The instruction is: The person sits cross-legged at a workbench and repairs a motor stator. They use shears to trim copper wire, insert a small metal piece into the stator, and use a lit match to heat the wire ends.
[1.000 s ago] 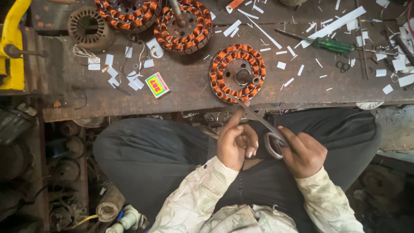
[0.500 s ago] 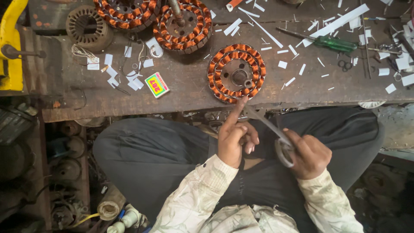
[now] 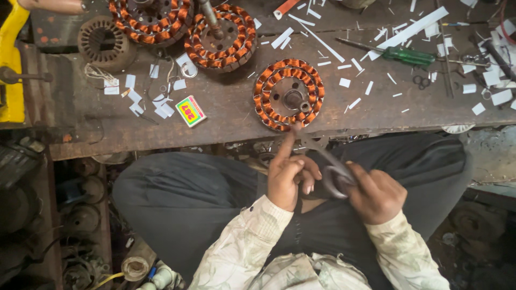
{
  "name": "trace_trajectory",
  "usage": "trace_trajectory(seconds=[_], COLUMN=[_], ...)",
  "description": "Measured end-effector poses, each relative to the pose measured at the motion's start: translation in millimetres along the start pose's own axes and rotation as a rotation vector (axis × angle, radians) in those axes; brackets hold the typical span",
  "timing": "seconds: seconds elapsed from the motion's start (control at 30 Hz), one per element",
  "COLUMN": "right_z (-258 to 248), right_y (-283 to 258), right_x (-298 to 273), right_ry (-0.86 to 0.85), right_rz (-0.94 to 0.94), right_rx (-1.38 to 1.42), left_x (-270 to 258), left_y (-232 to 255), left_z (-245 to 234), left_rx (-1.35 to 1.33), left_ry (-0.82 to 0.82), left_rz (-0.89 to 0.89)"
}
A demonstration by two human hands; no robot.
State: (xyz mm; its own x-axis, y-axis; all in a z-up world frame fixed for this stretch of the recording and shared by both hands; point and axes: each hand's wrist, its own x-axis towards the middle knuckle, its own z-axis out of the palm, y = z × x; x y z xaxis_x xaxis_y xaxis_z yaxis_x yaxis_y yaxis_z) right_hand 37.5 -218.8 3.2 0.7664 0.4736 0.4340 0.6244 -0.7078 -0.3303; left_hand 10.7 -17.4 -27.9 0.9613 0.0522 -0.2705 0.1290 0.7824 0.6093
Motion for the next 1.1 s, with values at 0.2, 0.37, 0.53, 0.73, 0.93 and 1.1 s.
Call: trace_trajectory(seconds=[0.2,0.37,0.53,0.73,0.93,1.1], right_z=[-3.7,3.9,9.1,-19.7,-1.6,17.7], right_y=[5.8,15.9,55.0,60.8,-3.4,-3.7], right_x=[-0.5,-20.7,-49.8,-44.0,-68.9,-80.1], right_ry=[-0.066,0.203,0.532,0.726,0.460,0.005], right_rz=[-0.163,0.009,0.454,0.545,0.510,0.337], right_rx=[0.021,0.073,0.460,1.276,0.930,0.906], left_x=[-1.6,2.2,-6.9,-25.0,-27.0,-21.0], left_y=[-0.1,-2.6,-6.9,-2.9,3.7,8.3], left_z=[2.6,-6.9,-16.9,-18.0,11.2,27.1], left_rx=[0.124,-0.015,-0.061,-0.047,0.720,0.858], left_ry=[0.087,0.005,0.010,-0.037,-0.387,-0.505], left_rz=[-0.017,0.078,0.100,0.235,0.333,0.431])
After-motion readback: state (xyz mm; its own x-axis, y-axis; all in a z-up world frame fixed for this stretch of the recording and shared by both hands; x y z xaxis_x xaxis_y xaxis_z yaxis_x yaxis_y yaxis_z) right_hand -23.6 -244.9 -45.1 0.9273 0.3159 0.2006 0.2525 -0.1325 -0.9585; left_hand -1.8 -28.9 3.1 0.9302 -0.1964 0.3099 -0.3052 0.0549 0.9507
